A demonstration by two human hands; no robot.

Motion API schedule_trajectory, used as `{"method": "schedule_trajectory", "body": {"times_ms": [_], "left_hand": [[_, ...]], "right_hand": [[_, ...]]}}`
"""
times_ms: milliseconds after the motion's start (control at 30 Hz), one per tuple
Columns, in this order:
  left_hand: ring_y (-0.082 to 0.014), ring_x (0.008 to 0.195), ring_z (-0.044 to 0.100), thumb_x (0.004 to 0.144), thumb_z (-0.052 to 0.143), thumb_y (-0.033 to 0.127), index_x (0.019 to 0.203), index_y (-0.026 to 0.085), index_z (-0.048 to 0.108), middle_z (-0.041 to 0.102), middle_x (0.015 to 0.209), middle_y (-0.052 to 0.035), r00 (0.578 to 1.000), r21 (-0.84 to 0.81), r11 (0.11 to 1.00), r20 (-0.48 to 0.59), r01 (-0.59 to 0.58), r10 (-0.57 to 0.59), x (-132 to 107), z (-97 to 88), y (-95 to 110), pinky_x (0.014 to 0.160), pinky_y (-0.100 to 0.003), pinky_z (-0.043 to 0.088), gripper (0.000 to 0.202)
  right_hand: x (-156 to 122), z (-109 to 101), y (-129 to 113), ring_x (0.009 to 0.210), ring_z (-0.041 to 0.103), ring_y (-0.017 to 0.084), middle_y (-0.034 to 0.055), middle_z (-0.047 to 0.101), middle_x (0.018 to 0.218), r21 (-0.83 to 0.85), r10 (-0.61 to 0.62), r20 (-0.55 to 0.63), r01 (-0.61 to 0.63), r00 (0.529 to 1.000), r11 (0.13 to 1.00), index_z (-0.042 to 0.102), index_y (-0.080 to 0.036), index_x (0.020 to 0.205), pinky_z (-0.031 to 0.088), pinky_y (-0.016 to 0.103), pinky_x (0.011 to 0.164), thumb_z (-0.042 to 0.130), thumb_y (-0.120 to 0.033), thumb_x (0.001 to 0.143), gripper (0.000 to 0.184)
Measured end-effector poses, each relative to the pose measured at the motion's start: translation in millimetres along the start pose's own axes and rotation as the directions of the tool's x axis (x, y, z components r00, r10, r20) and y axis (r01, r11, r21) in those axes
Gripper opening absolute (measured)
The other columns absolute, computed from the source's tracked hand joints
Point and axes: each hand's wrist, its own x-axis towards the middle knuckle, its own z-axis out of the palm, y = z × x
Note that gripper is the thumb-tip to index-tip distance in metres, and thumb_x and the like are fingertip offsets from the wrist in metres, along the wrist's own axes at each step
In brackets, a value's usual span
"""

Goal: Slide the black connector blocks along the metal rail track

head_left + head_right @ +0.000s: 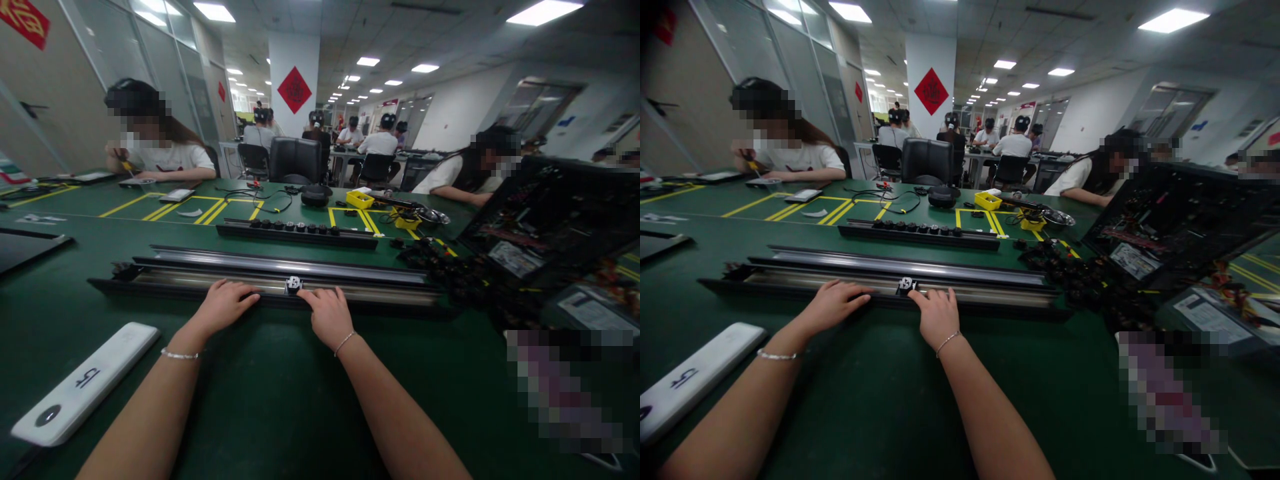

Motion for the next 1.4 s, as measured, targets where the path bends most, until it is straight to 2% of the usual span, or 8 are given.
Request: {"method": "schedule_trajectory", "body": {"times_ms": [300,1400], "left_hand": [[-0.0214,0.114,0.053,0.085,0.031,0.057,0.109,0.033,0.062,0.066,0.115,-0.0019,1.0,-0.008,1.0,-0.008,-0.003,0.003,0.2,0.7,-1.4,0.105,-0.047,0.023,0.046],[-0.0217,0.114,0.054,0.085,0.031,0.057,0.111,0.033,0.061,0.066,0.116,-0.0008,1.0,-0.004,1.0,-0.023,-0.021,0.021,0.1,1.7,-3.4,0.105,-0.046,0.024,0.047]], "right_hand": [[-5.8,-3.4,7.1,0.109,0.044,0.017,0.0011,0.056,0.113,-0.038,0.027,0.032,-0.026,0.999,0.999,0.042,-0.039,0.129,0.01,0.043,0.106,0.038,-0.013,0.083,0.053],[-13.9,-10.4,21.6,0.112,0.043,0.018,0.0012,0.056,0.117,-0.047,0.049,0.044,-0.047,0.998,0.998,0.043,-0.039,0.129,0.009,0.046,0.107,0.039,-0.012,0.082,0.054]]}}
